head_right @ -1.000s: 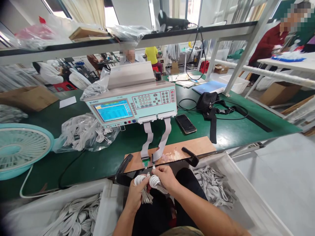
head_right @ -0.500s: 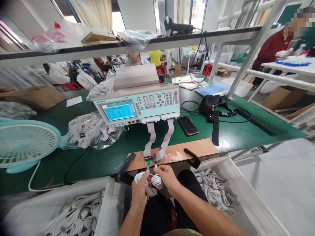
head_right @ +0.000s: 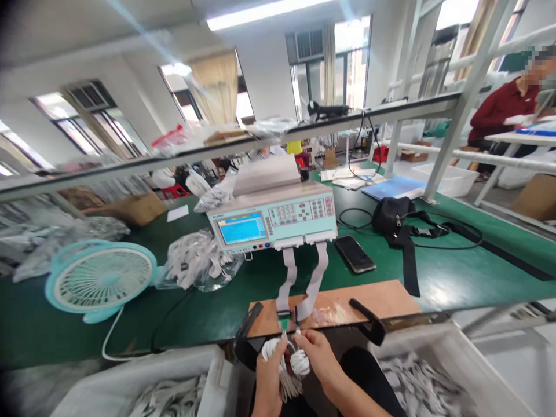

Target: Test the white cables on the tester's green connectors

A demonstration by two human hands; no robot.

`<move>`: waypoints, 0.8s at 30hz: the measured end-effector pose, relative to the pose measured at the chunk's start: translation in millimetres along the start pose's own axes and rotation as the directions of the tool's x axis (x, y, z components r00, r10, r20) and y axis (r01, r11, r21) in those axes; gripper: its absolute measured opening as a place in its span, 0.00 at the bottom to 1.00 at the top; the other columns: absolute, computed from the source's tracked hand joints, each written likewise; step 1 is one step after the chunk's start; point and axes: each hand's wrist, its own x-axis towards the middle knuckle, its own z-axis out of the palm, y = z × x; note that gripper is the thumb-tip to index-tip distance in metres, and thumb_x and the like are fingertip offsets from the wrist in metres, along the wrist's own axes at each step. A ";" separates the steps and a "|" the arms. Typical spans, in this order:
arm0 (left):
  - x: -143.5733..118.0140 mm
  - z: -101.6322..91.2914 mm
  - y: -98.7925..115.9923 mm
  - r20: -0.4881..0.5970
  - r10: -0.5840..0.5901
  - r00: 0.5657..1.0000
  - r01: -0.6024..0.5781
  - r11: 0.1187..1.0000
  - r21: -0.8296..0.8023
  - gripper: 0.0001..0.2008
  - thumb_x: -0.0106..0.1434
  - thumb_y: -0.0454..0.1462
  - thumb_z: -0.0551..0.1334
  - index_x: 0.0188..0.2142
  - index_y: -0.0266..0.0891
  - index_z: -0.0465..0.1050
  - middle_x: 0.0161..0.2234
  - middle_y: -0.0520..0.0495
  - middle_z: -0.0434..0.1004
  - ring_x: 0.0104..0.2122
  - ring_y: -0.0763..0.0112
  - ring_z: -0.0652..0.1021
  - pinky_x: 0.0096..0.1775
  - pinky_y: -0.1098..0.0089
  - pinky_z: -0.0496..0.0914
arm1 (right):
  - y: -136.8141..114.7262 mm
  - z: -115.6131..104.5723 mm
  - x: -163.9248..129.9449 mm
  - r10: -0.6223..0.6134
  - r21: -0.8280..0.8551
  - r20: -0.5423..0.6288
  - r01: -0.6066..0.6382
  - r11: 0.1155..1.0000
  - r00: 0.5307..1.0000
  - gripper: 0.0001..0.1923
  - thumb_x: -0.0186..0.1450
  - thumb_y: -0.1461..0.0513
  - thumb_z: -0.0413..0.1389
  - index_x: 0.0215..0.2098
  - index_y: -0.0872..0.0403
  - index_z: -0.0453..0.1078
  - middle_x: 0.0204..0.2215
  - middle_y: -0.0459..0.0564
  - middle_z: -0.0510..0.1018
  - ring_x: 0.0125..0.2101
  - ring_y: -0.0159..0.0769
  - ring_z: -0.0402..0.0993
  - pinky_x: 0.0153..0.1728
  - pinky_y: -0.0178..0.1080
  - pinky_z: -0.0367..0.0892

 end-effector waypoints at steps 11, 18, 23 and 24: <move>23.1 -0.4 -12.7 -0.058 0.074 0.996 -0.075 0.997 -0.022 0.21 0.32 0.48 0.73 0.18 0.33 0.73 0.17 0.46 0.75 0.20 0.64 0.75 0.25 0.69 0.69 | 8.8 -6.8 12.4 -0.086 -0.064 -0.056 0.082 0.995 0.995 0.26 0.42 0.43 0.64 0.21 0.58 0.72 0.20 0.50 0.74 0.23 0.36 0.68 0.26 0.35 0.63; 34.7 -1.6 -23.2 -0.113 0.115 0.987 -0.110 0.992 0.055 0.20 0.32 0.47 0.73 0.16 0.33 0.73 0.15 0.46 0.75 0.19 0.62 0.75 0.24 0.67 0.69 | 8.5 -8.6 10.3 -0.113 -0.088 -0.003 0.112 0.990 0.994 0.23 0.47 0.45 0.62 0.22 0.58 0.72 0.19 0.48 0.73 0.25 0.37 0.69 0.30 0.35 0.63; 34.0 -0.9 -27.1 -0.170 0.092 0.981 -0.088 0.996 0.033 0.17 0.33 0.44 0.73 0.18 0.34 0.74 0.17 0.44 0.77 0.23 0.57 0.77 0.28 0.65 0.71 | 18.6 -12.2 18.1 -0.157 -0.091 -0.040 0.153 0.984 0.987 0.24 0.46 0.43 0.62 0.20 0.57 0.70 0.19 0.47 0.72 0.24 0.36 0.67 0.28 0.35 0.62; 29.6 -0.2 -24.7 -0.164 0.076 0.984 -0.071 0.997 0.033 0.17 0.33 0.44 0.73 0.19 0.33 0.75 0.18 0.44 0.77 0.24 0.56 0.78 0.29 0.64 0.72 | 20.0 -12.4 19.9 -0.161 -0.084 -0.049 0.156 0.984 0.986 0.25 0.46 0.43 0.62 0.19 0.57 0.69 0.18 0.47 0.71 0.23 0.35 0.66 0.28 0.35 0.62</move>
